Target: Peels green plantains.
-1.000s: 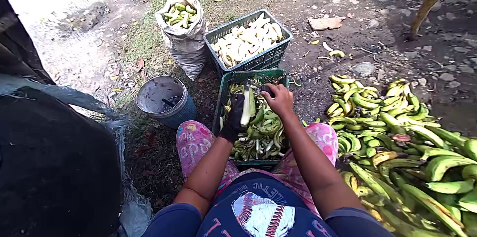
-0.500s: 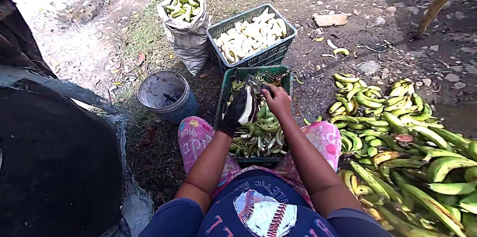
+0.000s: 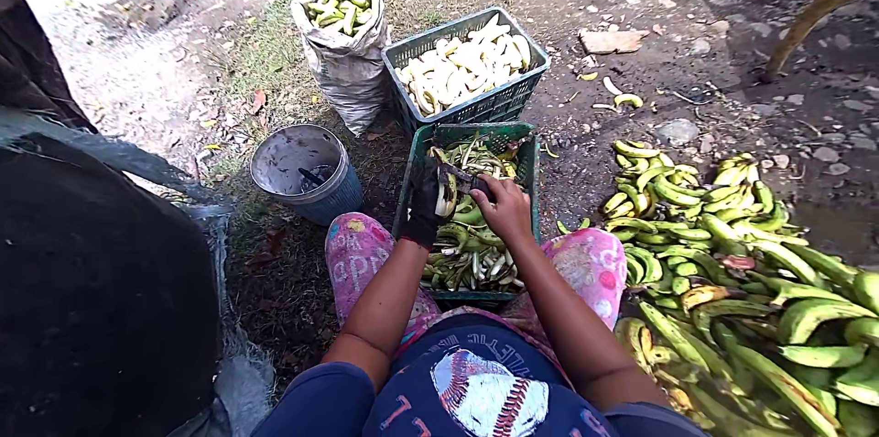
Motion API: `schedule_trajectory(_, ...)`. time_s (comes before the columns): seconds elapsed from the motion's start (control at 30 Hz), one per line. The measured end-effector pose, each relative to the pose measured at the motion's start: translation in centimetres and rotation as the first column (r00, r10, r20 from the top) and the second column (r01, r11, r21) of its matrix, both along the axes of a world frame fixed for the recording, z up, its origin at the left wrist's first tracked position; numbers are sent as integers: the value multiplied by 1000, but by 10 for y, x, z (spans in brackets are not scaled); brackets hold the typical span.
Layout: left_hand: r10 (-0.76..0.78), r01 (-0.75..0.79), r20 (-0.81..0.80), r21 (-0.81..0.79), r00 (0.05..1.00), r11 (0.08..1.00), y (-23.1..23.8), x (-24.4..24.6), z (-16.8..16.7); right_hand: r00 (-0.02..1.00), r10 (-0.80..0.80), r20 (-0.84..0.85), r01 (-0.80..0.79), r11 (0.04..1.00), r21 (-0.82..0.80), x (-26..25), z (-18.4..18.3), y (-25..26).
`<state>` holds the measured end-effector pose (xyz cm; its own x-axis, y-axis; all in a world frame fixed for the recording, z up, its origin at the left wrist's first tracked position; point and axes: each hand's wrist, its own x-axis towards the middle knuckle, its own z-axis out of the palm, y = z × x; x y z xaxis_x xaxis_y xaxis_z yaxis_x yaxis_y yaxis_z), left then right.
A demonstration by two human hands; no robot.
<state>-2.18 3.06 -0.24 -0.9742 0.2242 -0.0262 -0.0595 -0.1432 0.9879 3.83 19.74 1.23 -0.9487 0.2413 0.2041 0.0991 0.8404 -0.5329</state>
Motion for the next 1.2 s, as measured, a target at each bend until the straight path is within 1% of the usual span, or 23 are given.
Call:
schedule_trajectory(0.03,-68,68,14,35,998,997,-5,-1,-2,1000,23,-5,-23,1000,14,-4,4,6)
schedule_trajectory(0.07,-111,110,32,18,993,994,-10,-2,0,998,44,-35,-43,998,44,-5,5,10)
schedule_trajectory(0.13,-129,134,69,-74,989,988,-17,-4,6,992,73,-100,-63,993,102,-7,1,14)
schedule_trajectory(0.2,-181,186,51,-137,982,973,-18,-4,9,995,55,-81,-47,995,91,-12,2,18)
schedule_trajectory(0.23,-237,232,-1,-192,972,953,-17,-2,10,999,24,-33,-22,999,47,-19,8,23)
schedule_trajectory(0.3,-361,316,-100,-308,927,897,-15,4,8,980,-10,198,35,992,-123,-35,29,36)
schedule_trajectory(0.33,-391,330,-123,-345,912,879,-13,5,2,954,18,301,47,977,-209,-40,38,43)
schedule_trajectory(0.37,-372,320,-98,-341,923,884,-11,3,-4,941,59,334,32,965,-260,-42,40,46)
schedule_trajectory(0.4,-305,280,-37,-303,952,911,-10,0,-11,946,93,311,-3,961,-278,-40,37,43)
schedule_trajectory(0.43,-200,193,5,-277,980,941,-9,-3,-17,963,112,245,-49,966,-253,-34,26,35)
schedule_trajectory(0.53,-64,72,39,-260,997,963,-17,-1,-17,986,168,-10,-168,985,-29,-1,-18,0)
schedule_trajectory(0.6,-13,31,122,-147,992,989,-22,5,-13,973,158,-169,-139,983,118,16,-41,-15)
schedule_trajectory(0.67,-17,3,220,63,975,998,-19,1,-19,962,114,-249,-72,983,171,23,-44,-19)
schedule_trajectory(0.7,-39,17,236,96,971,995,-18,-1,-20,964,102,-247,-60,983,172,22,-40,-18)
schedule_trajectory(0.73,-55,46,206,52,977,998,-17,-1,-18,971,90,-224,-55,986,158,18,-34,-15)
schedule_trajectory(0.8,-100,111,99,-112,990,987,-18,4,-11,991,42,-124,-33,997,71,4,-17,-6)
schedule_trajectory(0.83,-125,128,31,-177,992,976,-17,7,-8,998,12,-59,-13,1000,-2,-6,-9,1)
schedule_trajectory(0.93,-262,236,-115,-202,958,951,-19,5,-14,983,-17,184,76,945,-318,-33,4,24)
schedule_trajectory(0.97,-301,278,-142,-166,943,946,-20,3,-16,977,-14,212,96,919,-382,-37,5,28)
schedule_trajectory(1.03,-296,297,-67,-3,953,955,-18,-3,-19,979,24,200,58,916,-397,-35,5,30)
schedule_trajectory(1.07,-278,278,-8,42,961,960,-19,-5,-22,982,62,176,4,936,-352,-27,2,25)
schedule_trajectory(1.13,-270,261,74,118,960,958,-26,-8,-24,987,152,57,-140,975,-173,-6,-11,13)
schedule_trajectory(1.2,-301,214,217,350,929,912,-27,-18,-36,965,243,-96,-241,970,32,14,-29,3)
